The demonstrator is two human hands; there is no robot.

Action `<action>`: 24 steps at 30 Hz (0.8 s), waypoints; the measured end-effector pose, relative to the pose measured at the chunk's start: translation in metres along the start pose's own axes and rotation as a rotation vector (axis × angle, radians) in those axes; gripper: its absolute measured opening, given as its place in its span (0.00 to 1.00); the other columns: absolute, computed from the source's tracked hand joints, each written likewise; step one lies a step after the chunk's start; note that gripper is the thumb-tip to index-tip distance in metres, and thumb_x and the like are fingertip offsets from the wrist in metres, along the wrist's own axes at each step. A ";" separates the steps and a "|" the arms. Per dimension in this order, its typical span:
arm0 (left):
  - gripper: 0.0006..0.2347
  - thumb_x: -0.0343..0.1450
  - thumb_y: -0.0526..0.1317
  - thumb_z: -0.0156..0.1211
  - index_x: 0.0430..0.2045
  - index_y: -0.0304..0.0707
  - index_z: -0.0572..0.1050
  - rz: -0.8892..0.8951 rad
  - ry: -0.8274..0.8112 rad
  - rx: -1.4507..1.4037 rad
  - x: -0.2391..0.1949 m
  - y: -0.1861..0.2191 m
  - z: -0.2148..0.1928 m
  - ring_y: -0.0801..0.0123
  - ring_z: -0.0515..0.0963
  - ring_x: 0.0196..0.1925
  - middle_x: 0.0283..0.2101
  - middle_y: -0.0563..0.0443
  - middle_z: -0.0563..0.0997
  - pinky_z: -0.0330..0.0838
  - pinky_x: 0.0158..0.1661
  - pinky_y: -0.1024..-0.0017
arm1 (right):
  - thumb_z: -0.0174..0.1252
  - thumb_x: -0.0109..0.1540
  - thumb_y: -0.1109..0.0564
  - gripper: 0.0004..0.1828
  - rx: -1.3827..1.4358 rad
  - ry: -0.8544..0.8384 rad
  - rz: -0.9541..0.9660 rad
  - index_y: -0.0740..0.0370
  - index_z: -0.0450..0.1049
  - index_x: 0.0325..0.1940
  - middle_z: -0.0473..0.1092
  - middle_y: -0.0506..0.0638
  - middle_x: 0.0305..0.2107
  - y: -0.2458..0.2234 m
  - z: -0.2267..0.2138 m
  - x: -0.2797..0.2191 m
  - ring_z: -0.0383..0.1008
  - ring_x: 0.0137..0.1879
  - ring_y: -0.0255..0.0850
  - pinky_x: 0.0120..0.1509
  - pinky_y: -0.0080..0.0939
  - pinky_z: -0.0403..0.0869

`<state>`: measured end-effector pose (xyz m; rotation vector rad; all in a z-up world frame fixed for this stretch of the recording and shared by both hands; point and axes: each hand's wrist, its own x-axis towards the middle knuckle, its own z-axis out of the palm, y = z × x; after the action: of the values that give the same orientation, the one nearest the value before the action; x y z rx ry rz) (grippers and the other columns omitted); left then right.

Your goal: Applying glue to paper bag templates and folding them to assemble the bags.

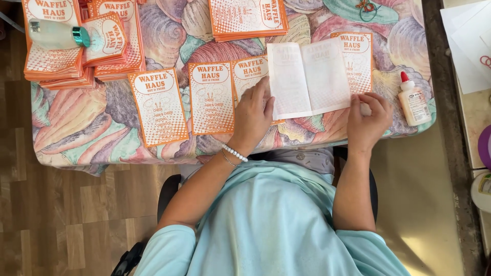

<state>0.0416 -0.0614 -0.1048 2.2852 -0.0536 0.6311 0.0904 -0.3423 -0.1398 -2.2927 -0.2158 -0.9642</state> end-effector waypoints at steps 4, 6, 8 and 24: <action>0.06 0.76 0.37 0.55 0.43 0.40 0.77 0.147 -0.032 0.168 -0.005 -0.015 -0.020 0.52 0.74 0.48 0.51 0.49 0.77 0.69 0.42 0.57 | 0.73 0.67 0.65 0.04 -0.115 -0.024 0.026 0.62 0.83 0.42 0.78 0.52 0.44 -0.027 -0.031 0.009 0.74 0.52 0.50 0.54 0.53 0.74; 0.07 0.70 0.30 0.58 0.37 0.39 0.81 0.356 -0.177 0.133 -0.004 -0.026 -0.027 0.57 0.74 0.46 0.44 0.55 0.82 0.63 0.45 0.60 | 0.69 0.69 0.71 0.04 0.060 -0.180 -0.128 0.69 0.82 0.47 0.76 0.60 0.46 -0.044 -0.042 0.013 0.75 0.53 0.53 0.51 0.50 0.74; 0.05 0.72 0.35 0.60 0.37 0.44 0.81 0.385 -0.208 0.130 -0.009 -0.041 -0.015 0.62 0.75 0.49 0.44 0.56 0.82 0.65 0.47 0.62 | 0.68 0.66 0.70 0.06 0.121 -0.287 -0.136 0.69 0.82 0.47 0.76 0.62 0.45 -0.067 -0.033 0.008 0.75 0.52 0.55 0.53 0.51 0.74; 0.03 0.71 0.32 0.59 0.30 0.44 0.78 0.613 -0.454 0.198 0.016 -0.039 -0.026 0.58 0.71 0.57 0.41 0.51 0.77 0.61 0.59 0.49 | 0.63 0.64 0.60 0.05 0.059 -0.606 -0.456 0.58 0.84 0.43 0.76 0.50 0.43 -0.098 0.015 -0.011 0.77 0.52 0.49 0.54 0.45 0.75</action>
<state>0.0538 -0.0131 -0.1079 2.5655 -0.9742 0.4081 0.0543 -0.2554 -0.1073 -2.4691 -1.0389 -0.4190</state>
